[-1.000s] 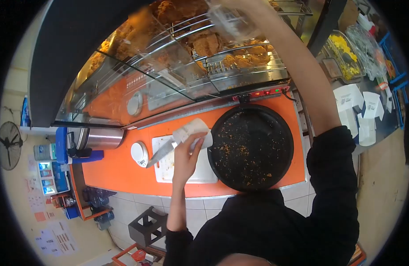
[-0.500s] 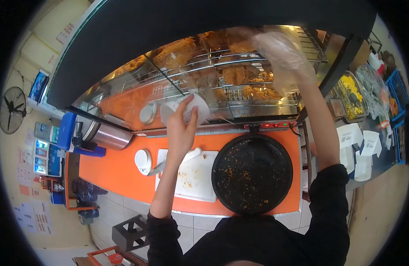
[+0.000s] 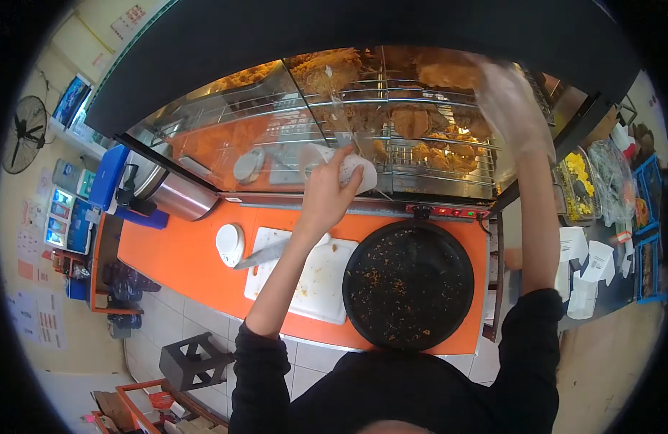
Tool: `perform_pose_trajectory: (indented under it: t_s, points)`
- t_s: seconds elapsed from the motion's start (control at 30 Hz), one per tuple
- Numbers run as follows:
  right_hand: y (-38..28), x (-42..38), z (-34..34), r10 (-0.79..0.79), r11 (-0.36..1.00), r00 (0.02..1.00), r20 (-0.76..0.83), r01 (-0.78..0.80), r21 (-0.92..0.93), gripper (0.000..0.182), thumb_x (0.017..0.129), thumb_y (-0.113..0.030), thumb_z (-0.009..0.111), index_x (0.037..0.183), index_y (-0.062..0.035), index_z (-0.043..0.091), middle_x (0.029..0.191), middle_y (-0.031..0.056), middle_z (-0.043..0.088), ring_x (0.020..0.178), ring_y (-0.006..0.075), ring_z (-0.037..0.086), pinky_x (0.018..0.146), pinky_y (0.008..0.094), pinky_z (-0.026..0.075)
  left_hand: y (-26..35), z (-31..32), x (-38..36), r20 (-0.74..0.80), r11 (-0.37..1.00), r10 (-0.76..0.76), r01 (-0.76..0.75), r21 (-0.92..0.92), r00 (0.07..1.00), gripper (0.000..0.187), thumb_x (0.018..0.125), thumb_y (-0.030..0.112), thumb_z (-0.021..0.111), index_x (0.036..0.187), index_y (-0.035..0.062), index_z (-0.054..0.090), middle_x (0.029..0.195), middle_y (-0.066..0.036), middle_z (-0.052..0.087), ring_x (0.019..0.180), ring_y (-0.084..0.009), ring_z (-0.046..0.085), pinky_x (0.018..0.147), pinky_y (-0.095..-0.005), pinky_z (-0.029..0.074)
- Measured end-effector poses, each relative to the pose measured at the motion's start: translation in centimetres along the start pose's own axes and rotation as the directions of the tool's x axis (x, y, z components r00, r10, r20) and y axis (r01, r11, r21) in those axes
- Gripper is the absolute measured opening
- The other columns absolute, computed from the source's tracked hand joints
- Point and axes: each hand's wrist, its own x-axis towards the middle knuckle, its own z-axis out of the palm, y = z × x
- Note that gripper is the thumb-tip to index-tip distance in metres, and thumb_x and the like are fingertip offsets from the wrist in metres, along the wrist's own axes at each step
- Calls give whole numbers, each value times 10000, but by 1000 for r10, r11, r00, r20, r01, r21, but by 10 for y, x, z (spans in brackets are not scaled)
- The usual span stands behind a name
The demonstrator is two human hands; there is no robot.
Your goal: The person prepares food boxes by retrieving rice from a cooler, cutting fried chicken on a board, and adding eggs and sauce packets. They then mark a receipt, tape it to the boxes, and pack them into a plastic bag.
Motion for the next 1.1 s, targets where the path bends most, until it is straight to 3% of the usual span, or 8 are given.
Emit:
perform_pose_trajectory:
  t_s: [0.2, 0.4, 0.6, 0.83, 0.93, 0.97, 1.0, 1.1]
  points:
    - [-29, -100, -35, 428, 839, 877, -216, -298, 455, 394, 754, -124, 633, 1113, -15, 511, 1062, 92, 563, 989, 185, 540, 828, 330, 448, -6, 9, 0, -68, 990, 139, -140, -16, 988, 348, 782, 149, 558, 1081, -19, 505, 782, -273, 587, 726, -418, 573, 649, -458, 444]
    - [22, -241, -33, 756, 571, 607, 243, -794, 207, 339, 780, -160, 608, 1085, -37, 526, 923, 59, 604, 820, 147, 580, 777, 279, 445, 15, 40, 6, 2, 984, 102, -100, -148, 995, 330, 802, 183, 541, 1078, 3, 521, 909, -227, 601, 846, -384, 576, 751, -419, 441]
    - [70, -336, 33, 905, 393, 387, 176, -920, -1, 331, 794, -141, 635, 1073, 2, 531, 982, 68, 600, 862, 142, 587, 763, 270, 465, 62, 100, -7, 28, 931, 153, -134, -338, 988, 387, 783, 142, 502, 1168, 122, 470, 831, -180, 585, 763, -344, 580, 676, -454, 456]
    - [26, -328, 79, 779, 607, 609, 151, -792, 62, 183, 771, -95, 640, 927, -3, 617, 908, 59, 607, 794, 107, 566, 696, 236, 448, -11, 2, -133, 15, 752, 144, -99, -652, 989, 227, 833, 51, 510, 1050, 75, 573, 1007, -113, 618, 913, -231, 605, 782, -305, 467]
    - [38, -328, 173, 583, 780, 666, 465, -620, -89, 238, 811, -196, 595, 925, 11, 619, 863, 100, 612, 774, 150, 585, 731, 289, 458, -67, -65, -222, -25, 729, -490, 393, -561, 872, 201, 851, 56, 498, 1018, 36, 609, 996, -44, 614, 749, -76, 544, 640, -190, 432]
    - [26, -309, 207, 609, 773, 574, 548, -271, -574, 246, 821, -176, 554, 990, -2, 592, 834, 112, 581, 792, 216, 573, 759, 345, 452, -78, -85, -244, -105, 639, -657, 477, -604, 747, 205, 847, 66, 513, 1026, 33, 606, 981, -40, 607, 691, -42, 494, 574, -155, 390]
    - [65, -332, 238, 312, 814, 647, 696, 197, -547, 415, 773, -220, 596, 1110, 8, 515, 995, 156, 542, 934, 292, 521, 827, 359, 415, -99, -100, -272, -189, 593, -740, 493, -637, 646, 222, 840, 73, 526, 1043, 14, 595, 1008, -52, 605, 725, -53, 515, 618, -176, 412]
    - [149, -367, 326, 122, 647, 695, 708, 485, -589, 347, 776, -128, 521, 1110, -36, 504, 1084, 158, 494, 1036, 309, 468, 842, 435, 397, -159, -138, -329, -312, 539, -833, 544, -643, 456, 223, 850, 102, 540, 1051, 21, 595, 988, -44, 600, 792, -95, 540, 675, -228, 438]
